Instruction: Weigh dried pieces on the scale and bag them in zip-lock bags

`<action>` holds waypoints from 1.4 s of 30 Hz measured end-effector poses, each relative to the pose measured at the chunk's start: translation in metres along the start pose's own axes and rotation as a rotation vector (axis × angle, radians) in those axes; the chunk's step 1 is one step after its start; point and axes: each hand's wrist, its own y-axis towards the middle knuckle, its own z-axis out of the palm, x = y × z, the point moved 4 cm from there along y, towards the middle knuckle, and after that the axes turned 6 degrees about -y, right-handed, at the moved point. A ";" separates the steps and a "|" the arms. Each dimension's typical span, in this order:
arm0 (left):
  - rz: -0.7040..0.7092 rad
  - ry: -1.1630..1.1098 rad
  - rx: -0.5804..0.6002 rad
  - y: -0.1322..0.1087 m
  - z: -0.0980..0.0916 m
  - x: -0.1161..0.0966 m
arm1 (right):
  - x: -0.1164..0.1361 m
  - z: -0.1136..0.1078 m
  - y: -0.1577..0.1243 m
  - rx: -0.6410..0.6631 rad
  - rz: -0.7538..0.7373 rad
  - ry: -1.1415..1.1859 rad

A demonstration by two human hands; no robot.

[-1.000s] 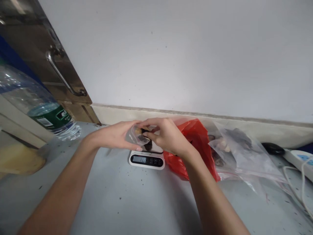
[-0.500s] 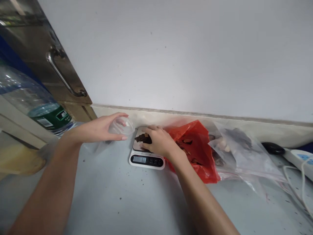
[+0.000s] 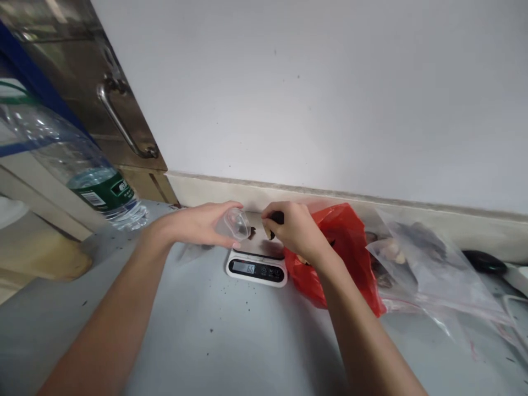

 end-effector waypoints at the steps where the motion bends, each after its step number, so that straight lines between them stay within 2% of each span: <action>1: 0.021 -0.013 -0.006 0.001 0.001 -0.001 | 0.004 -0.001 0.000 -0.033 -0.023 0.035; 6: 0.142 -0.144 -0.068 0.003 0.002 -0.007 | 0.024 0.003 -0.001 -0.092 -0.140 0.216; 11: 0.319 -0.303 -0.128 0.002 0.000 -0.012 | 0.032 0.006 -0.004 -0.100 -0.183 0.239; 16: 0.310 -0.389 -0.106 -0.003 -0.005 -0.008 | 0.034 -0.003 -0.010 -0.126 -0.209 0.296; 21: 0.171 -0.320 -0.241 -0.013 -0.020 0.012 | 0.020 -0.003 -0.009 -0.341 -0.152 0.173; 23: 0.117 -0.269 -0.283 -0.018 -0.026 0.021 | 0.016 0.009 -0.004 -0.264 -0.200 0.049; 27: 0.073 -0.211 -0.297 -0.027 -0.031 0.029 | 0.017 0.042 0.001 0.086 -0.436 -0.113; 30: 0.047 -0.177 -0.241 -0.028 -0.029 0.029 | 0.012 0.051 0.002 0.201 -0.422 -0.190; 33: 0.030 -0.136 -0.180 -0.025 -0.024 0.025 | 0.003 0.042 0.002 0.212 -0.287 -0.210; 37: 0.009 -0.062 -0.104 -0.018 -0.016 0.019 | -0.001 0.013 -0.002 0.080 -0.136 -0.015; 42: 0.172 -0.150 -0.124 -0.014 -0.011 0.002 | 0.022 -0.014 -0.014 -0.093 -0.182 0.332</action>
